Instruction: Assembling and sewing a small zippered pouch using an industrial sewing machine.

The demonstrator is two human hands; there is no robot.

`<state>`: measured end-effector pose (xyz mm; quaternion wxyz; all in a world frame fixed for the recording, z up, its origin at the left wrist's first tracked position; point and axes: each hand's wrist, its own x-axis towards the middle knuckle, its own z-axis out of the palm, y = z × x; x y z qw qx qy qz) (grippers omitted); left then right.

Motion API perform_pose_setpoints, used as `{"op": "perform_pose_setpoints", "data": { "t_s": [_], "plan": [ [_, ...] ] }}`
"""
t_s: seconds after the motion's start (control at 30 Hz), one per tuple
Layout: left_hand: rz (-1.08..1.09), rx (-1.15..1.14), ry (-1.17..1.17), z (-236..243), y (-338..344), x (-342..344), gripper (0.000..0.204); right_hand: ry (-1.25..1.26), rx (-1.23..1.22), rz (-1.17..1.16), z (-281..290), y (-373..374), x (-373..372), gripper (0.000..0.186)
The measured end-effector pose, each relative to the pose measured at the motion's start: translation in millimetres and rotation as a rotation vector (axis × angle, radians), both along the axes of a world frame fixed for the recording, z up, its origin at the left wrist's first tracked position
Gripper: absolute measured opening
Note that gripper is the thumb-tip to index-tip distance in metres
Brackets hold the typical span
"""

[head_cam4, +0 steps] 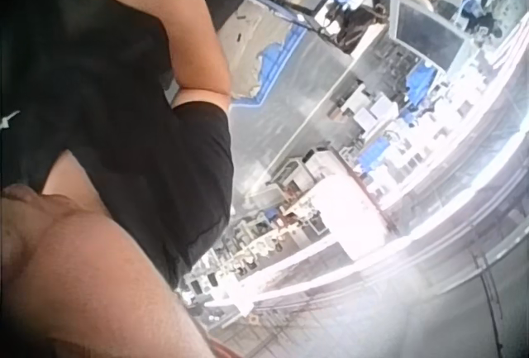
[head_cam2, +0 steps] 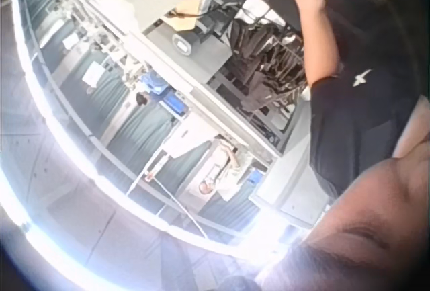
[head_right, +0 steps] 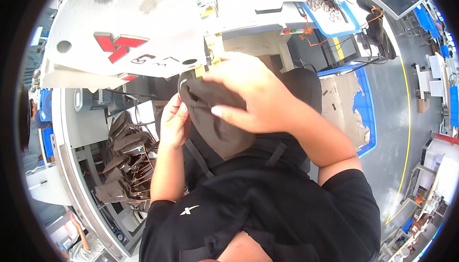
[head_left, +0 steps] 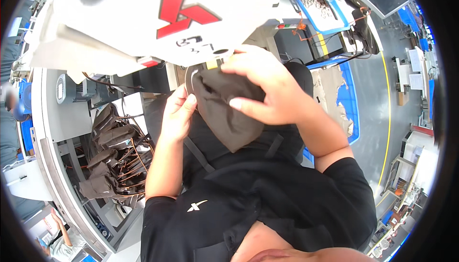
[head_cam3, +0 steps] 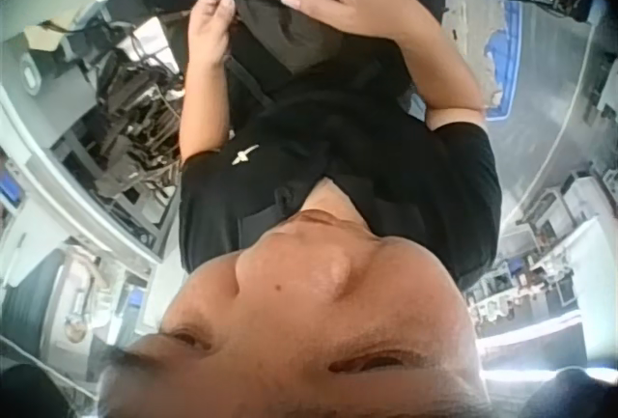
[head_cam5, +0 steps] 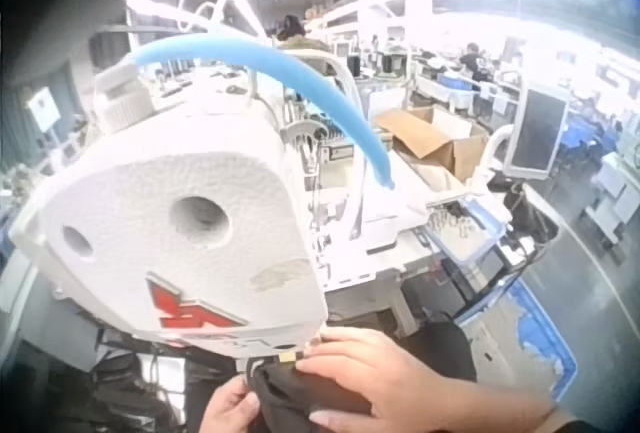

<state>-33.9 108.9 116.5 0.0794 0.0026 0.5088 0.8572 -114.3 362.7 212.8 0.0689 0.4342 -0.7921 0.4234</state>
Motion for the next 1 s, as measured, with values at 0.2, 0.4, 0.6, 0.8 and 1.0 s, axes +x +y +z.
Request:
{"op": "perform_pose_setpoints", "data": {
  "t_s": [0.2, 0.4, 0.6, 0.8, 1.0],
  "plan": [
    [0.090, -0.003, -0.101, -69, -14, -33, 0.036, 0.085, -0.043, 0.053, 6, -6, 29, 0.039],
    [0.140, -0.074, -0.216, -87, -11, -52, 0.050, 0.180, -0.037, 0.197, -18, -7, 44, 0.027],
    [0.570, -0.597, 0.335, -25, 14, -34, 0.036, 0.229, -0.097, -0.052, -10, 7, 30, 0.024],
    [0.395, -1.233, 1.095, 28, 11, -3, 0.054, 0.210, -0.105, 0.171, -34, 4, 36, 0.018],
    [0.447, -1.214, 1.042, 33, 17, 7, 0.041, -0.188, -0.053, -0.307, -32, 12, 21, 0.020]
  ]
}}
